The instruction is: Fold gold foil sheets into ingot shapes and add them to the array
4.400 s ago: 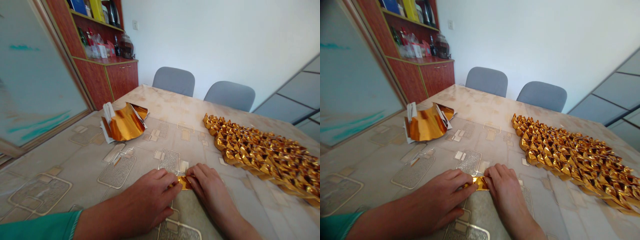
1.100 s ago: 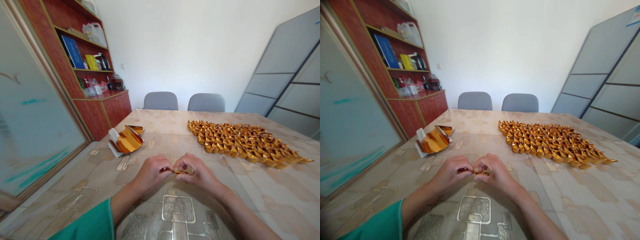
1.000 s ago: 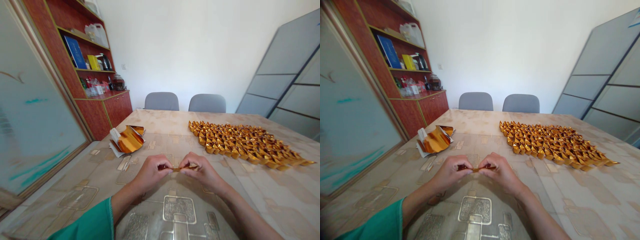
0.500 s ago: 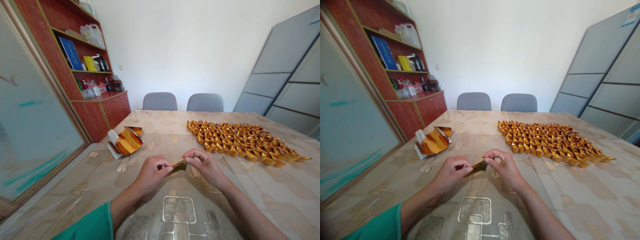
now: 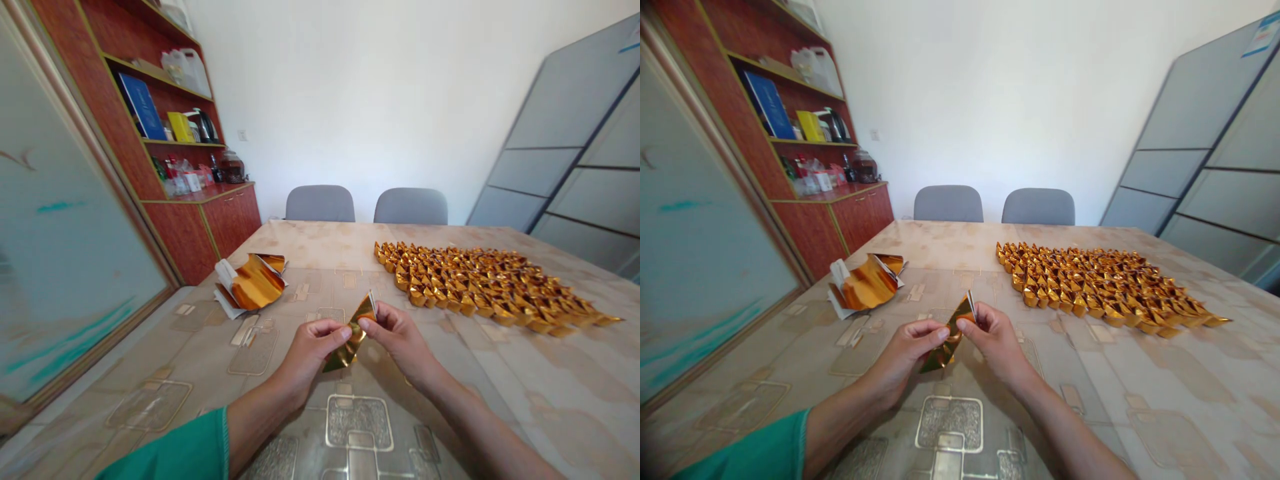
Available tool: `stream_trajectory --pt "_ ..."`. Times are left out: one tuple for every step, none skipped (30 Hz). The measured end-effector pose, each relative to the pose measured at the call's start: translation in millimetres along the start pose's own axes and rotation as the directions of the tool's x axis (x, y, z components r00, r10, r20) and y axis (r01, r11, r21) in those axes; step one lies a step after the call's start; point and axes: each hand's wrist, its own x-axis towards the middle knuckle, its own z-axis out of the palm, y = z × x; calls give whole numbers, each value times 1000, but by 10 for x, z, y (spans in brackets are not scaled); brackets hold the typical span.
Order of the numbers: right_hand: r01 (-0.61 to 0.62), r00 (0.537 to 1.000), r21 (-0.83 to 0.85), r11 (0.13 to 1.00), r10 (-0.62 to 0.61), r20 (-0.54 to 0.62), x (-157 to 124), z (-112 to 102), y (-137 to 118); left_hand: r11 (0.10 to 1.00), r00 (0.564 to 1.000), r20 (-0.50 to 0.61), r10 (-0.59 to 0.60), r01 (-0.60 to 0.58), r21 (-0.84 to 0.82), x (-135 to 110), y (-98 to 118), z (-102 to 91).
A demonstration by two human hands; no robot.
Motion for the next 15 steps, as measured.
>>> stream_trajectory --pt "13 1000 -11 1000 -14 -26 2 1 11 1000 1000 0 -3 3 14 -3 -9 2" --pt "21 999 -23 1000 -22 -45 3 -4 14 999 1000 5 -8 8 33 -5 -14 0" --pt "22 998 -27 999 -23 -52 4 -12 9 999 1000 13 -10 9 52 -7 -13 -2" --pt "18 999 -15 1000 -19 -49 3 -19 -3 998 1000 19 -8 7 67 -9 -8 -4" --pt "8 999 10 1000 -7 -36 2 -23 -21 997 1000 21 -4 2 74 -11 -2 -4" --pt "-9 1000 41 999 10 -19 0 -23 -39 998 1000 19 -2 0 69 -12 4 -2" --pt "-32 999 71 997 32 -2 -3 -16 -53 999 1000 13 0 -1 53 -12 8 3" --pt "-58 998 93 994 57 21 -6 -5 -59 1000 1000 4 3 -3 29 -11 7 9" --pt "-87 995 103 991 82 51 -10 10 -55 1000 1000 -10 8 -8 -1 -8 2 16" --pt "-113 991 105 988 104 85 -13 26 -39 999 1000 -26 16 -17 -35 -4 -7 21" --pt "-134 985 107 985 121 120 -15 43 -13 997 999 -46 27 -30 -69 2 -18 26" --pt "-144 981 109 983 127 149 -15 59 19 994 997 -66 36 -43 -104 7 -29 29" --pt "-140 979 114 984 121 162 -14 71 54 989 996 -84 40 -52 -135 12 -38 30" --pt "-125 982 113 986 107 156 -12 78 87 986 995 -93 37 -52 -161 16 -44 29" --pt "-103 987 101 989 89 135 -9 80 114 982 995 -97 27 -45 -184 19 -45 26"
